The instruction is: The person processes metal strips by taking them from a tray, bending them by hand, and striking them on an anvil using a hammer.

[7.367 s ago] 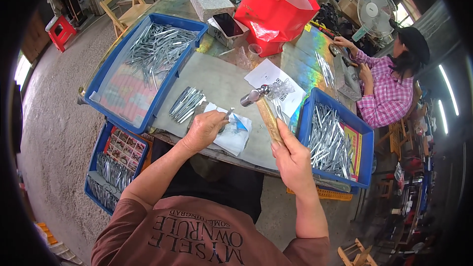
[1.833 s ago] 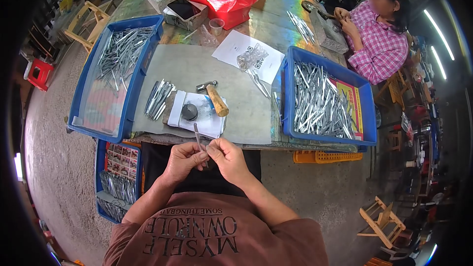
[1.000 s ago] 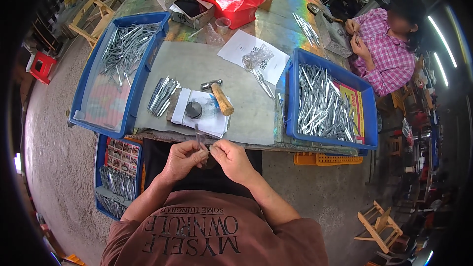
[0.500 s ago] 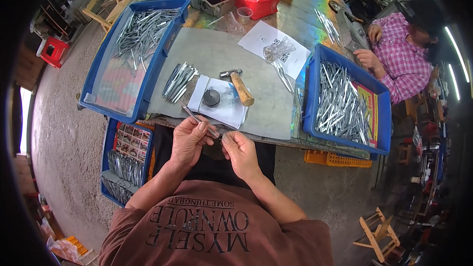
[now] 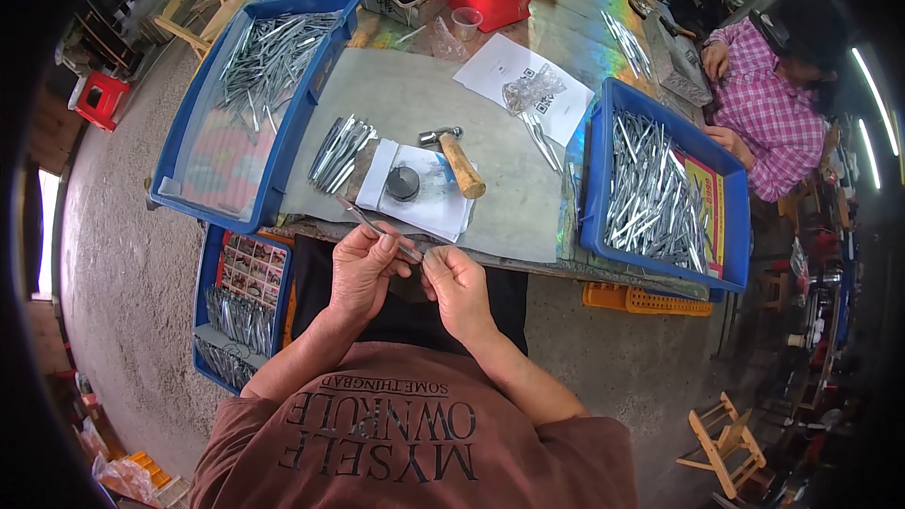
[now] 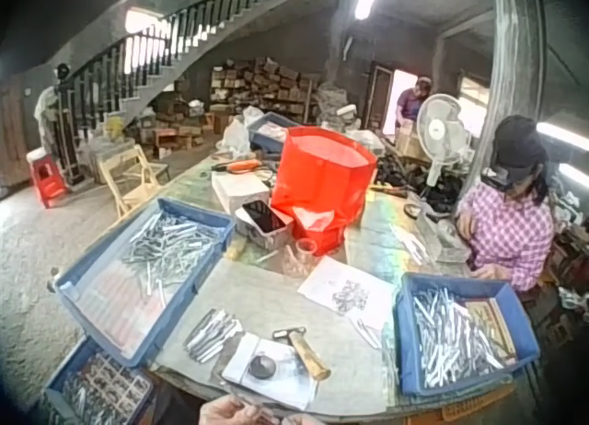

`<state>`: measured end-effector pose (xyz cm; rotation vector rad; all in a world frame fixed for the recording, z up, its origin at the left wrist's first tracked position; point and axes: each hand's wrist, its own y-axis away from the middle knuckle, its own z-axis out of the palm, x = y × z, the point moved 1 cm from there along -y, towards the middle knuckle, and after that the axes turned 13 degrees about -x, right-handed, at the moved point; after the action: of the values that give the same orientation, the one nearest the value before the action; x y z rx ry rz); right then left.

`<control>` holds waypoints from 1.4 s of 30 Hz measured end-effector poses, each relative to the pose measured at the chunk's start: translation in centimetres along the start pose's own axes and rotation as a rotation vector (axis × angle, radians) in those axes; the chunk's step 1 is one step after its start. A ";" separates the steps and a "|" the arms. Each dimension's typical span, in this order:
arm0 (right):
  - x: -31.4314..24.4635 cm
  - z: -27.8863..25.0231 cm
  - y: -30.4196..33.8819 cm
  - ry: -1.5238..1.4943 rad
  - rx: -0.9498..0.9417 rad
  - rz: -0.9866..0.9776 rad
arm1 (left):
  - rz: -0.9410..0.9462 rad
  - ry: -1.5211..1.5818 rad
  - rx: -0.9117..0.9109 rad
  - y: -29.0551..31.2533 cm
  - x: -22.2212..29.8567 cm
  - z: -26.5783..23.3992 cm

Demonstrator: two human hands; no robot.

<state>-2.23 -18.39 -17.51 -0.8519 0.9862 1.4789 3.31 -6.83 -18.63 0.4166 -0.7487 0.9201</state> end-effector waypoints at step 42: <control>0.8 -0.7 -0.1 -0.188 -0.010 0.027 | 0.235 -0.526 0.061 -5.8 3.0 -1.7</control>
<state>-2.29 -18.76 -18.54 -0.6947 0.8537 1.5571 9.93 -7.30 -17.69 0.6465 -1.2711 1.0682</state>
